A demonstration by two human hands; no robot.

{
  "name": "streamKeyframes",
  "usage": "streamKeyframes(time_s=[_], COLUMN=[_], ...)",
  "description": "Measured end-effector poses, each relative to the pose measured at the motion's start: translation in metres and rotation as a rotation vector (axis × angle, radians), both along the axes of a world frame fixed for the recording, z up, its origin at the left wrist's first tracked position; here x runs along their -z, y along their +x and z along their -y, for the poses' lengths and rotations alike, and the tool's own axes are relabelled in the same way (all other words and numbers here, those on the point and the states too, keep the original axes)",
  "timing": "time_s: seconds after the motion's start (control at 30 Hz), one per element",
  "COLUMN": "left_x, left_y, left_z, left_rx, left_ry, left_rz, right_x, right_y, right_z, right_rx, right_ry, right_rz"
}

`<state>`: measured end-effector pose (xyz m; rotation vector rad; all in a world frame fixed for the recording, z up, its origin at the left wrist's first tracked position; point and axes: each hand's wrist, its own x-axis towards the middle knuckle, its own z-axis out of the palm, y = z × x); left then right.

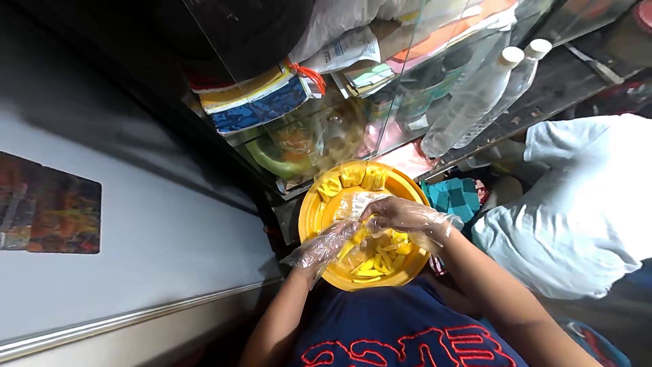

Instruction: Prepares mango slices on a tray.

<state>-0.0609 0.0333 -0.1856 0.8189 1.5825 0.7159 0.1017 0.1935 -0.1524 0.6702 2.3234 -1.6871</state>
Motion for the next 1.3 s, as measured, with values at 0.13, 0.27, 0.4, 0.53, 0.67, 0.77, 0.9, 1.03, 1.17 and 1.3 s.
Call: streamKeyframes(time_s=[0.13, 0.27, 0.4, 0.53, 0.67, 0.77, 0.9, 1.03, 1.17, 1.3], left_x=[-0.005, -0.011, -0.011, -0.01, -0.006, 0.012, 0.019, 0.016, 0.033, 0.036], left_y=[0.002, 0.004, 0.006, 0.005, 0.008, -0.001, -0.001, 0.002, -0.002, -0.004], left_z=[0.0, -0.001, -0.002, -0.007, -0.005, -0.005, -0.004, -0.007, -0.013, -0.014], left_rx=[0.068, 0.026, -0.024, 0.058, -0.03, -0.01, -0.1, -0.078, 0.122, 0.11], left_ry=[-0.002, 0.0, -0.015, -0.047, -0.025, -0.006, 0.024, 0.013, 0.016, 0.034], left_rz=[-0.145, -0.117, -0.086, -0.234, -0.163, -0.127, -0.051, -0.087, -0.326, -0.301], right_x=[-0.001, 0.007, 0.001, 0.002, 0.008, 0.008, 0.005, 0.004, 0.005, 0.009], right_y=[-0.005, -0.008, -0.009, -0.018, -0.022, -0.014, -0.008, -0.014, -0.018, -0.017], right_z=[0.003, 0.003, 0.001, 0.01, 0.017, 0.009, -0.002, 0.003, 0.01, 0.009], right_rx=[-0.051, -0.03, 0.008, -0.043, -0.025, -0.067, -0.105, -0.048, -0.021, -0.03], right_ry=[0.078, 0.137, 0.147, 0.139, 0.124, 0.002, 0.03, 0.158, 0.189, 0.199], right_rz=[0.021, -0.003, 0.02, 0.049, 0.05, -0.013, -0.017, -0.027, -0.025, -0.04])
